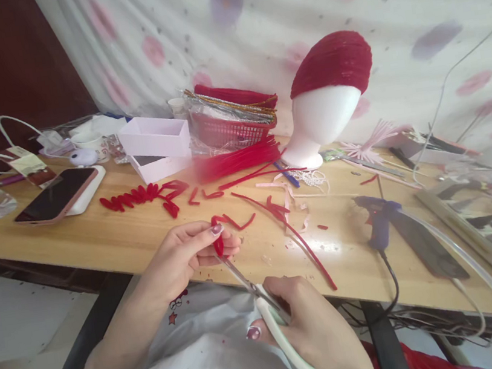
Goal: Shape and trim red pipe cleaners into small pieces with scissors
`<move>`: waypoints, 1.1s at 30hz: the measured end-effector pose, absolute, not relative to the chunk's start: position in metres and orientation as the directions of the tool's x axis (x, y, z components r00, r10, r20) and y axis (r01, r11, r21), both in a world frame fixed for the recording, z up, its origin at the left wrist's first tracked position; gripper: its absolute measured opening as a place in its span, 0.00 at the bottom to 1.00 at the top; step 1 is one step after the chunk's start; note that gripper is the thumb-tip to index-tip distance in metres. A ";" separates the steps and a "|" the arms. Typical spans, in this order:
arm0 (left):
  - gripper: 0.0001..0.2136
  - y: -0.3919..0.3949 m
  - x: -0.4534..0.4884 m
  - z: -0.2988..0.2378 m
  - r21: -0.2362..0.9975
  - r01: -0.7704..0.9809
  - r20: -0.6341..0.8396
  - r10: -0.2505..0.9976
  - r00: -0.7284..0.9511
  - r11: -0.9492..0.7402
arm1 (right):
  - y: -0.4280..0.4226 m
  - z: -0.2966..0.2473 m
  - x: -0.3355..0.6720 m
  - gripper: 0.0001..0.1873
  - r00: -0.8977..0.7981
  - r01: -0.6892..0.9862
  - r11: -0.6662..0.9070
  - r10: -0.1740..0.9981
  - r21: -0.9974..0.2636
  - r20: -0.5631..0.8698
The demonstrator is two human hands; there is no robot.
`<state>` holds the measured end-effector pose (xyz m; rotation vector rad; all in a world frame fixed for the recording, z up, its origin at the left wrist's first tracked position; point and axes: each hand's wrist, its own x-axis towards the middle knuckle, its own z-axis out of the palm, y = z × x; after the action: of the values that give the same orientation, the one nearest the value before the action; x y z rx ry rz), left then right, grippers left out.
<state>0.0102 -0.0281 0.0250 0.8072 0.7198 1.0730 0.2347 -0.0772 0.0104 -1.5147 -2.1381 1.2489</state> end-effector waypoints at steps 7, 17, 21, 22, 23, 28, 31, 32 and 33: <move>0.08 -0.028 0.006 0.026 0.925 -0.279 -0.142 0.918 0.371 0.256 | -0.078 0.021 0.222 0.23 -0.410 0.757 0.137 0.861 -0.639 -0.301; 0.08 -0.026 0.008 0.029 0.947 -0.205 -0.168 0.923 0.347 0.249 | -0.077 0.019 0.224 0.20 -0.408 0.745 0.147 0.872 -0.651 -0.270; 0.08 -0.027 0.010 0.028 0.939 -0.221 -0.178 0.921 0.346 0.265 | -0.076 0.016 0.225 0.20 -0.391 0.711 0.133 0.891 -0.691 -0.230; 0.08 -0.027 0.010 0.028 0.934 -0.234 -0.181 0.922 0.341 0.269 | -0.076 0.016 0.225 0.20 -0.391 0.704 0.130 0.892 -0.698 -0.228; 0.08 -0.027 0.011 0.028 0.930 -0.251 -0.178 0.927 0.329 0.267 | -0.076 0.017 0.225 0.19 -0.396 0.699 0.132 0.890 -0.703 -0.227; 0.08 -0.024 0.014 0.030 0.878 -0.425 -0.143 0.969 0.202 0.219 | -0.078 0.023 0.236 0.20 -0.405 0.710 0.138 0.883 -0.691 -0.239; 0.07 -0.022 0.016 0.033 0.822 -0.534 -0.140 0.979 0.148 0.198 | -0.080 0.026 0.251 0.23 -0.404 0.618 0.161 0.905 -0.770 -0.135; 0.07 -0.022 0.016 0.034 0.809 -0.555 -0.139 0.981 0.137 0.192 | -0.079 0.026 0.255 0.25 -0.401 0.560 0.176 0.913 -0.809 -0.079; 0.08 -0.023 0.017 0.036 0.800 -0.570 -0.139 0.982 0.129 0.188 | -0.078 0.024 0.258 0.27 -0.392 0.502 0.192 0.920 -0.843 -0.024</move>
<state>0.0167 -0.0225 0.0358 0.6683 0.7717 1.2588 0.2576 -0.0780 0.0238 -1.3245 -1.9760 1.1055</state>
